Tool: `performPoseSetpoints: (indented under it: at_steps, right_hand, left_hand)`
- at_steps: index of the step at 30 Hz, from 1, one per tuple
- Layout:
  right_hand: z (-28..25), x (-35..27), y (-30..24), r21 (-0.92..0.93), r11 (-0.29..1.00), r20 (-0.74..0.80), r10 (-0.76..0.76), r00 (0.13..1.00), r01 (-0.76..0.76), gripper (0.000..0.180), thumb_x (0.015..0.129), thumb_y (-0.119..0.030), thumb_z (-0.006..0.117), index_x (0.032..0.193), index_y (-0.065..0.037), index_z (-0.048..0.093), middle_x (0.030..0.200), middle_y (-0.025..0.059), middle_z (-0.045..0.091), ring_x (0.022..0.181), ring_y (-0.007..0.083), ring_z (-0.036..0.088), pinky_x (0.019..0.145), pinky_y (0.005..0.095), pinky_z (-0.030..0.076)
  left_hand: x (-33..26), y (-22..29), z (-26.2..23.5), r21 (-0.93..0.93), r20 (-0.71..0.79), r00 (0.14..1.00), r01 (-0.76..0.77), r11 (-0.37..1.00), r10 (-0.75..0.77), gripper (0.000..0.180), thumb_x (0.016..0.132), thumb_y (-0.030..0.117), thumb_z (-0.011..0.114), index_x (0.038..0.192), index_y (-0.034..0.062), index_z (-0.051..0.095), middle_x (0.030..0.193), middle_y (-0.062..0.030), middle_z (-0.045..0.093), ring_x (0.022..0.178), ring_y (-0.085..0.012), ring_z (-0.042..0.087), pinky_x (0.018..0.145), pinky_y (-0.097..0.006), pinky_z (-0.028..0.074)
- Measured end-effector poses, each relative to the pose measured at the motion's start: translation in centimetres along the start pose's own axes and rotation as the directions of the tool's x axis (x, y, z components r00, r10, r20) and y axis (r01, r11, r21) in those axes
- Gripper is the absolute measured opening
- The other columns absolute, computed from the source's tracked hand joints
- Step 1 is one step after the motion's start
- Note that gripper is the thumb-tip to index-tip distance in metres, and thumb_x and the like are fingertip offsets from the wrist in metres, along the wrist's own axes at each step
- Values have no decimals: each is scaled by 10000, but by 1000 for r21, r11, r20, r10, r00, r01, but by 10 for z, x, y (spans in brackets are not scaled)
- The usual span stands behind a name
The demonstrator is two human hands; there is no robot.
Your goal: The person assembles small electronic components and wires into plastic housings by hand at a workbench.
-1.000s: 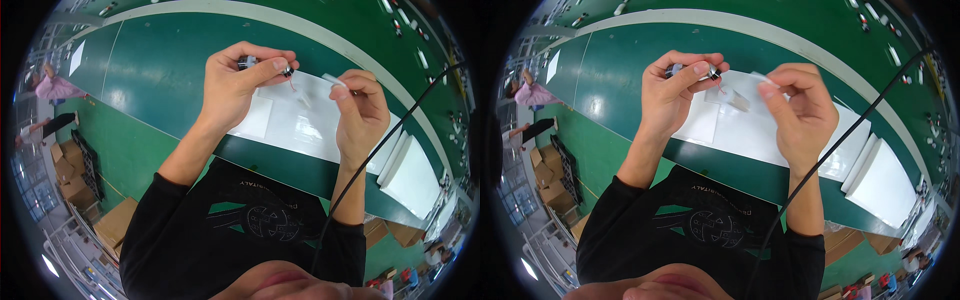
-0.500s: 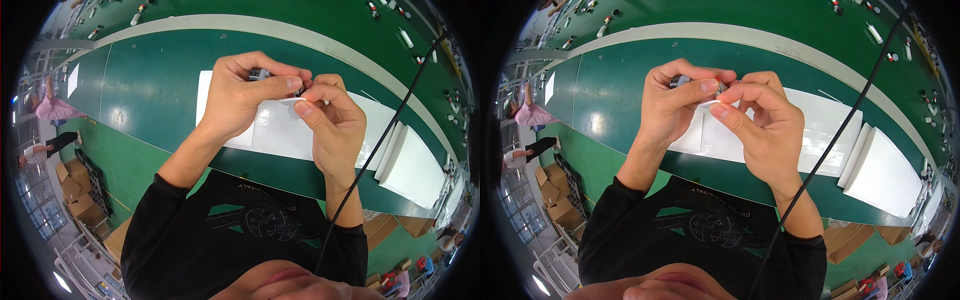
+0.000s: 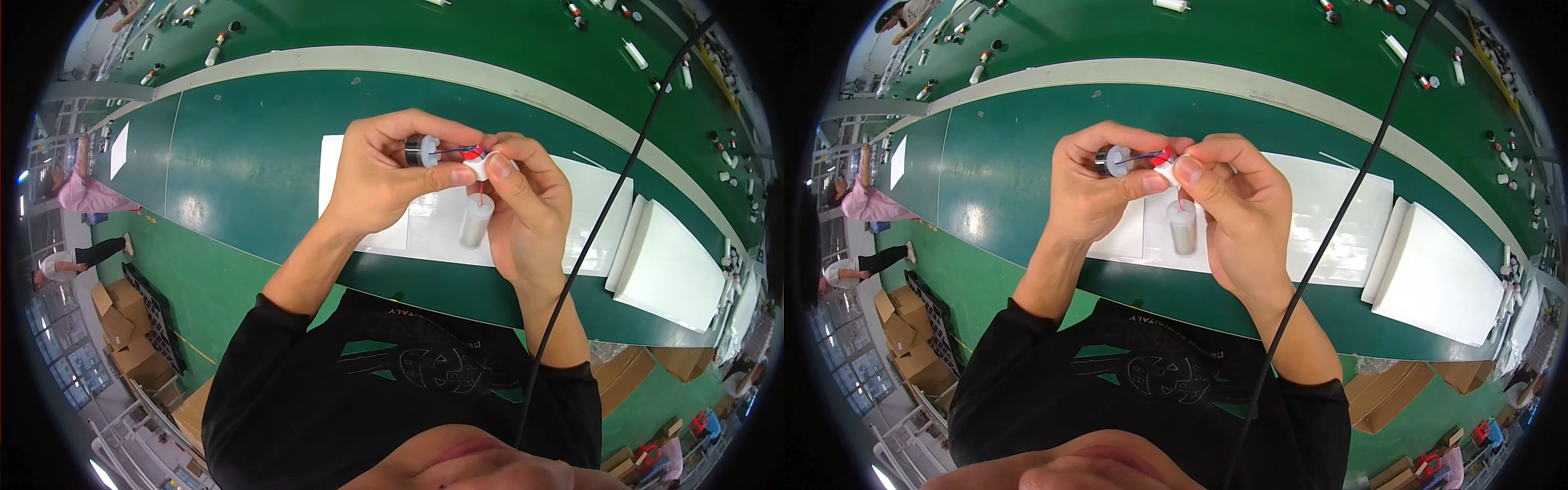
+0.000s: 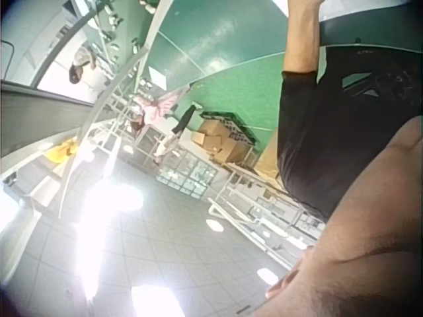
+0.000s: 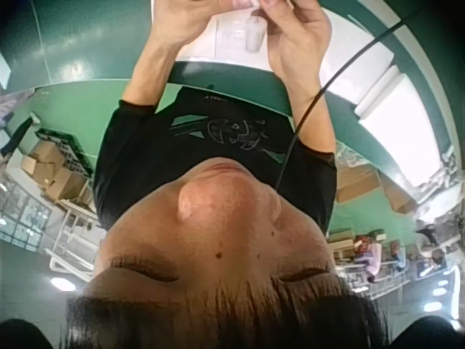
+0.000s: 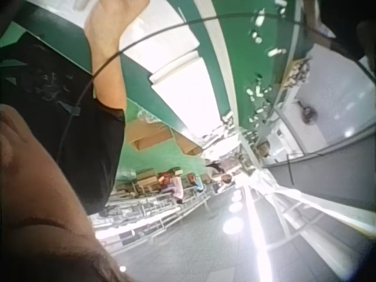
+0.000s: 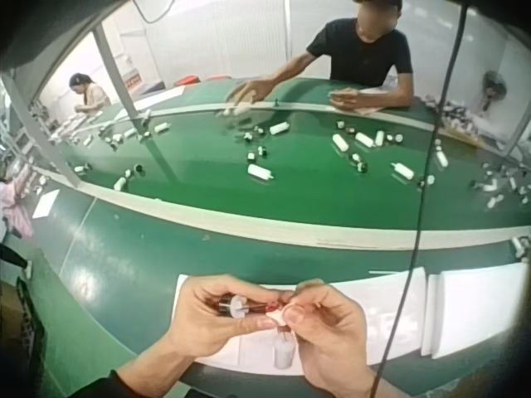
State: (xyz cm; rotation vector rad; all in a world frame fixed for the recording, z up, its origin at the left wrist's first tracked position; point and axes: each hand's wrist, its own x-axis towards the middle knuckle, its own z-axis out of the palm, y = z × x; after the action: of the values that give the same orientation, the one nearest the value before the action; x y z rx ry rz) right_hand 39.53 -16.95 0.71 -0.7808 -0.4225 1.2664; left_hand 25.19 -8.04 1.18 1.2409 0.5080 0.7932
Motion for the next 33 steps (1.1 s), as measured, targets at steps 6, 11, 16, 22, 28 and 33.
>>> performPoseSetpoints:
  at_steps: [6,11,16,22,28,33]
  right_hand:
    - [-4,7,3,301,906,166,257,952,-297,145,886,-92,643,1026,-60,619,1041,60,621,935,156,561,791,306,439]
    - [-19,15,20,438,826,340,212,916,-354,134,903,-136,597,1033,-99,602,1072,65,613,979,197,564,835,339,426]
    - [-30,20,31,591,671,440,196,876,-447,150,836,-78,619,972,-117,569,1053,63,599,1013,219,546,872,381,418]
    - [-31,47,11,261,931,315,169,934,-257,192,777,26,589,948,-58,616,1005,54,608,918,183,563,862,315,430]
    - [-101,161,-75,-926,-377,303,-698,649,26,249,793,-26,547,1027,-57,624,1035,139,585,994,327,541,830,437,449]
    - [-169,209,-117,-719,-575,134,-667,733,-391,318,757,-106,628,1056,-5,597,1104,143,595,1033,312,532,858,443,412]
  left_hand:
    - [3,8,-1,30,115,982,-158,987,153,355,770,-97,712,1113,-69,621,998,-165,694,870,-164,679,732,-264,586]
    - [7,16,6,154,122,992,-63,986,44,388,720,-145,715,1091,-72,627,1002,-179,698,876,-186,686,709,-280,578]
    - [15,10,8,98,252,967,-54,994,28,383,719,-153,707,1083,-73,616,1028,-185,694,905,-197,683,738,-275,571]
    - [31,19,-16,260,384,919,-200,945,89,349,734,-163,695,1061,-72,610,979,-192,694,946,-248,681,815,-331,554]
    - [85,47,-76,787,-39,888,-255,562,457,321,823,-109,605,1126,-5,610,1118,-133,657,1026,-196,644,882,-289,502]
    - [96,41,-92,981,19,902,-100,166,431,395,805,-60,624,1179,67,615,1199,-127,615,1031,-272,631,869,-323,508]
